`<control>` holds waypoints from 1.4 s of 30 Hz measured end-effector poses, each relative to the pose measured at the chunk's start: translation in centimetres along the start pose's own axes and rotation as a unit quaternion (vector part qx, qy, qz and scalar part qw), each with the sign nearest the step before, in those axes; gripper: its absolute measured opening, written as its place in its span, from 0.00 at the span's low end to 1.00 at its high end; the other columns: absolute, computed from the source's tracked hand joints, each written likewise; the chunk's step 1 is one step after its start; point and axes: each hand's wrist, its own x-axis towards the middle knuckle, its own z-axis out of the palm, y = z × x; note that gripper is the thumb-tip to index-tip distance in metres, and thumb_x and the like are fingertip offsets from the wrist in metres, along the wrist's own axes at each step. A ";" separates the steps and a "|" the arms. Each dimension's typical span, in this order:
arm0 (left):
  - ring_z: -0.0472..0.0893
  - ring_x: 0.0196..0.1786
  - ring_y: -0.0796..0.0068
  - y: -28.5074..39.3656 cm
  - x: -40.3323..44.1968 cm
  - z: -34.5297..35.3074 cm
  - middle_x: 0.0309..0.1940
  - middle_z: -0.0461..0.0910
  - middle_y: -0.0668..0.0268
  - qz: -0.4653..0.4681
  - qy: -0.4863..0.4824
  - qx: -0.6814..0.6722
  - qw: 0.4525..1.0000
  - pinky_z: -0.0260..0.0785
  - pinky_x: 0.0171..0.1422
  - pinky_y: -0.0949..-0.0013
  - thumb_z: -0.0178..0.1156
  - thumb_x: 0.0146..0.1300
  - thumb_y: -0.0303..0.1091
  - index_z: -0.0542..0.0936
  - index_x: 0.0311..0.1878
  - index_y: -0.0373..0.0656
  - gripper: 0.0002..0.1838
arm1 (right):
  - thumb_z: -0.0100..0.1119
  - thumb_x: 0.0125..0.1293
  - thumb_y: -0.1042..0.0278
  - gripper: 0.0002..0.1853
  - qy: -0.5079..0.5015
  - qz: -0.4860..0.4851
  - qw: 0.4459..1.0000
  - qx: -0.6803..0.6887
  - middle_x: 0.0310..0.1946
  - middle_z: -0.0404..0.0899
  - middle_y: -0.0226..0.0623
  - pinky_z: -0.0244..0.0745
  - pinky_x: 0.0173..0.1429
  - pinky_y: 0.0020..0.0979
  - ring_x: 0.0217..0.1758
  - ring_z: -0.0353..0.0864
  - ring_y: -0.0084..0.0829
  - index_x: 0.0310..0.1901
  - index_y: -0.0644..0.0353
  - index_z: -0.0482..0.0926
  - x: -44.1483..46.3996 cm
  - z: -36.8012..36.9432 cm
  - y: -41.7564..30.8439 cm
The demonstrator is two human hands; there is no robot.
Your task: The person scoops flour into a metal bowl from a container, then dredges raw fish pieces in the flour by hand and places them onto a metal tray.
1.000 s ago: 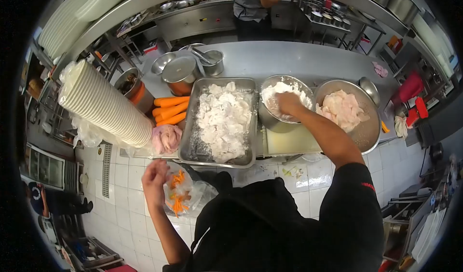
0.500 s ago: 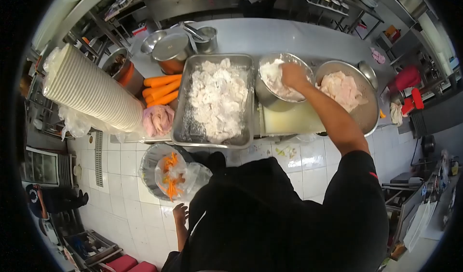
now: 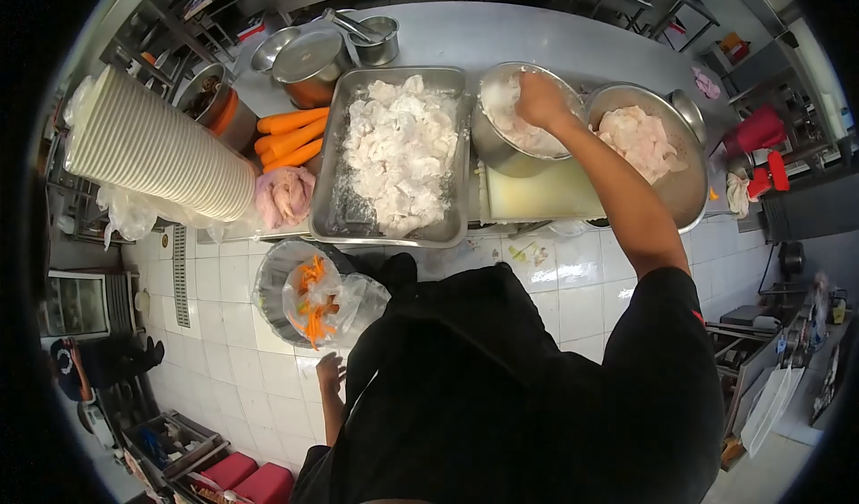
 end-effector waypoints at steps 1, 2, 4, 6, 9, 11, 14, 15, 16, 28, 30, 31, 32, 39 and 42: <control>0.74 0.29 0.68 0.2 0.3 0.1 0.36 0.76 0.59 0.007 0.000 -0.004 1.000 0.69 0.28 0.66 0.53 0.50 0.27 0.69 0.54 0.41 0.23 | 0.51 0.43 0.76 0.27 -0.024 0.020 0.999 -0.007 0.48 0.70 0.55 0.63 0.57 0.36 0.54 0.68 0.47 0.51 0.66 0.69 0.2 -0.4 -0.5; 0.75 0.30 0.68 0.3 0.4 0.2 0.35 0.76 0.59 0.013 0.001 -0.010 1.000 0.69 0.29 0.66 0.53 0.50 0.27 0.69 0.54 0.41 0.23 | 0.51 0.43 0.76 0.27 -0.048 0.039 0.998 -0.014 0.48 0.70 0.55 0.63 0.57 0.36 0.54 0.68 0.47 0.52 0.66 0.69 0.4 -0.7 -1.1; 0.75 0.30 0.68 0.9 0.0 0.4 0.35 0.76 0.60 0.019 0.001 -0.003 1.000 0.70 0.29 0.65 0.53 0.50 0.26 0.70 0.54 0.41 0.23 | 0.52 0.44 0.76 0.28 -0.086 0.036 0.995 -0.024 0.50 0.69 0.55 0.64 0.57 0.36 0.54 0.68 0.47 0.53 0.64 0.68 -0.1 -0.8 -2.3; 0.75 0.30 0.67 1.6 -0.8 0.4 0.35 0.76 0.60 0.024 -0.001 0.004 1.000 0.70 0.30 0.65 0.53 0.50 0.26 0.70 0.53 0.41 0.23 | 0.53 0.44 0.75 0.29 -0.120 0.009 0.993 -0.005 0.50 0.69 0.54 0.64 0.57 0.36 0.55 0.68 0.47 0.55 0.61 0.67 -0.1 0.6 -2.3; 0.75 0.29 0.68 0.8 -0.2 0.0 0.33 0.76 0.60 0.012 0.007 0.001 1.000 0.70 0.29 0.65 0.52 0.50 0.26 0.70 0.53 0.41 0.23 | 0.57 0.43 0.73 0.31 -0.105 -0.060 0.993 -0.003 0.49 0.71 0.52 0.66 0.55 0.39 0.53 0.70 0.46 0.55 0.57 0.67 0.4 3.8 0.1; 0.75 0.29 0.68 -0.4 0.3 -0.2 0.33 0.76 0.60 0.003 0.009 -0.010 1.000 0.69 0.29 0.65 0.52 0.50 0.25 0.69 0.54 0.40 0.23 | 0.59 0.44 0.68 0.26 -0.090 -0.013 0.993 -0.072 0.44 0.74 0.49 0.68 0.52 0.39 0.50 0.72 0.45 0.50 0.57 0.71 0.4 2.4 -0.2; 0.74 0.29 0.68 -1.1 -1.0 -0.2 0.35 0.76 0.59 -0.010 0.015 0.000 1.000 0.69 0.30 0.64 0.51 0.50 0.25 0.69 0.54 0.40 0.23 | 0.58 0.44 0.69 0.18 0.003 -0.005 0.989 -0.145 0.37 0.77 0.46 0.71 0.47 0.39 0.43 0.76 0.44 0.41 0.58 0.76 0.2 1.5 -0.6; 0.74 0.27 0.69 -1.7 -0.9 -0.2 0.34 0.76 0.59 -0.012 0.012 0.003 1.000 0.69 0.29 0.65 0.50 0.50 0.24 0.69 0.54 0.39 0.23 | 0.58 0.43 0.69 0.18 0.023 -0.008 0.988 -0.155 0.36 0.77 0.46 0.71 0.46 0.40 0.42 0.76 0.44 0.41 0.57 0.76 0.2 1.1 -0.9; 0.74 0.27 0.70 -2.2 -0.9 -0.4 0.34 0.76 0.59 -0.019 0.010 -0.003 1.000 0.69 0.28 0.65 0.50 0.50 0.24 0.69 0.54 0.39 0.23 | 0.57 0.42 0.70 0.19 0.044 -0.009 0.986 -0.164 0.35 0.78 0.46 0.72 0.45 0.40 0.41 0.76 0.45 0.41 0.57 0.77 -0.1 0.8 -1.3; 0.75 0.29 0.69 -1.3 0.1 0.3 0.37 0.76 0.59 -0.004 -0.015 0.047 0.999 0.69 0.27 0.67 0.47 0.51 0.24 0.69 0.54 0.42 0.23 | 0.51 0.50 0.70 0.15 -0.006 -0.068 0.998 0.009 0.40 0.74 0.54 0.68 0.51 0.40 0.48 0.72 0.48 0.42 0.62 0.74 0.3 3.9 0.0; 0.75 0.29 0.69 -1.5 0.6 0.3 0.37 0.76 0.59 -0.007 -0.018 0.048 0.999 0.69 0.27 0.67 0.48 0.51 0.24 0.69 0.54 0.42 0.23 | 0.51 0.50 0.71 0.15 -0.006 -0.064 0.996 -0.064 0.41 0.74 0.54 0.68 0.51 0.40 0.48 0.72 0.48 0.42 0.62 0.75 1.9 3.7 1.3; 0.75 0.29 0.69 -1.5 0.6 0.4 0.37 0.76 0.59 -0.007 -0.020 0.050 0.999 0.69 0.27 0.67 0.48 0.51 0.24 0.69 0.54 0.42 0.23 | 0.52 0.49 0.71 0.15 -0.030 -0.037 0.996 -0.076 0.40 0.75 0.52 0.69 0.50 0.40 0.47 0.73 0.47 0.41 0.63 0.75 1.6 1.6 0.4; 0.75 0.29 0.69 -1.5 0.6 0.3 0.37 0.76 0.59 -0.005 -0.020 0.049 0.999 0.69 0.27 0.67 0.48 0.51 0.24 0.69 0.54 0.42 0.23 | 0.52 0.49 0.71 0.15 -0.012 -0.031 0.995 -0.092 0.39 0.75 0.52 0.69 0.50 0.40 0.46 0.74 0.47 0.40 0.63 0.75 1.5 0.5 0.1; 0.75 0.29 0.68 -1.3 0.2 0.4 0.38 0.76 0.59 0.011 -0.025 0.062 0.998 0.68 0.27 0.67 0.49 0.51 0.24 0.68 0.55 0.42 0.23 | 0.55 0.45 0.71 0.16 0.011 0.011 0.999 -0.047 0.38 0.75 0.56 0.67 0.51 0.42 0.45 0.74 0.48 0.38 0.67 0.75 1.5 -4.6 -0.2; 0.75 0.29 0.68 -0.9 -0.3 0.4 0.38 0.75 0.59 0.041 -0.029 0.078 0.996 0.68 0.27 0.67 0.49 0.51 0.25 0.68 0.55 0.41 0.23 | 0.55 0.44 0.71 0.20 -0.050 -0.008 0.996 -0.068 0.40 0.74 0.57 0.66 0.52 0.41 0.46 0.74 0.48 0.43 0.66 0.73 1.1 -3.6 0.0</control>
